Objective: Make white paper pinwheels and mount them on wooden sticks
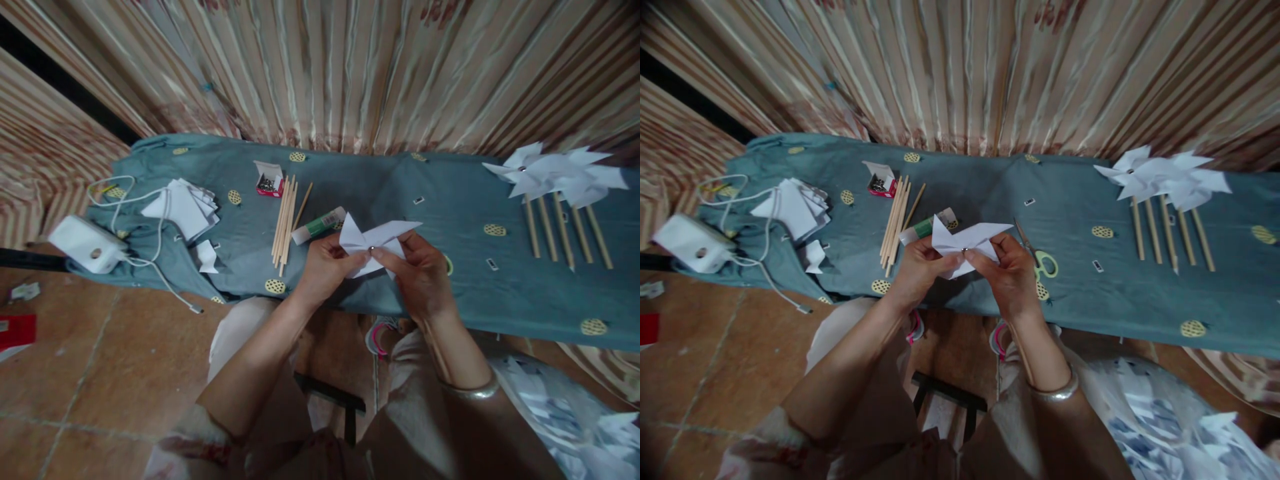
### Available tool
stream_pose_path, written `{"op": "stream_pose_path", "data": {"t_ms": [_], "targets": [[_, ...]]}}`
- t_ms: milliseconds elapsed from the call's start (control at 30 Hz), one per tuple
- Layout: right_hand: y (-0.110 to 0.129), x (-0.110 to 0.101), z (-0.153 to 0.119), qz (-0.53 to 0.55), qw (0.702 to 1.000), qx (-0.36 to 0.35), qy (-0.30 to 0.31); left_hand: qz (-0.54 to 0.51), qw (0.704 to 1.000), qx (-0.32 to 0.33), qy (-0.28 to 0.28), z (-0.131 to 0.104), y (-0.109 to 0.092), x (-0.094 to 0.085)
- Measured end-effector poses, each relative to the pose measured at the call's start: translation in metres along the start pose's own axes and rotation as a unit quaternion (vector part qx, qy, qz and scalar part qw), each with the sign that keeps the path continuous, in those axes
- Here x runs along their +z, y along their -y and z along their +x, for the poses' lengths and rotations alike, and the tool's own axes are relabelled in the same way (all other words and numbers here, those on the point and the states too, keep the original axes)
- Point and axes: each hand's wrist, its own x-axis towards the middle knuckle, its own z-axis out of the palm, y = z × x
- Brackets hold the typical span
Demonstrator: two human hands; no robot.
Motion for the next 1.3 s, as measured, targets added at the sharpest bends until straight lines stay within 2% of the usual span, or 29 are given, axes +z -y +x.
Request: {"op": "stream_pose_path", "data": {"t_ms": [433, 700, 1033, 1300], "targets": [[-0.003, 0.005, 0.005, -0.009, 1.000, 0.001, -0.021, 0.004, 1.000, 0.005, 0.014, 0.000, 0.005, -0.004], [-0.002, 0.010, 0.007, 0.000, 0.999, 0.032, -0.010, -0.009, 1.000, 0.006, 0.008, -0.001, 0.002, -0.009], [-0.005, 0.008, 0.009, -0.020, 1.000, 0.019, 0.005, -0.022, 1.000, 0.005, 0.000, -0.001, 0.000, -0.009], [-0.005, 0.007, 0.008, -0.030, 0.999, 0.021, -0.001, 0.027, 1.000, -0.013, 0.002, -0.004, -0.002, -0.013]]}}
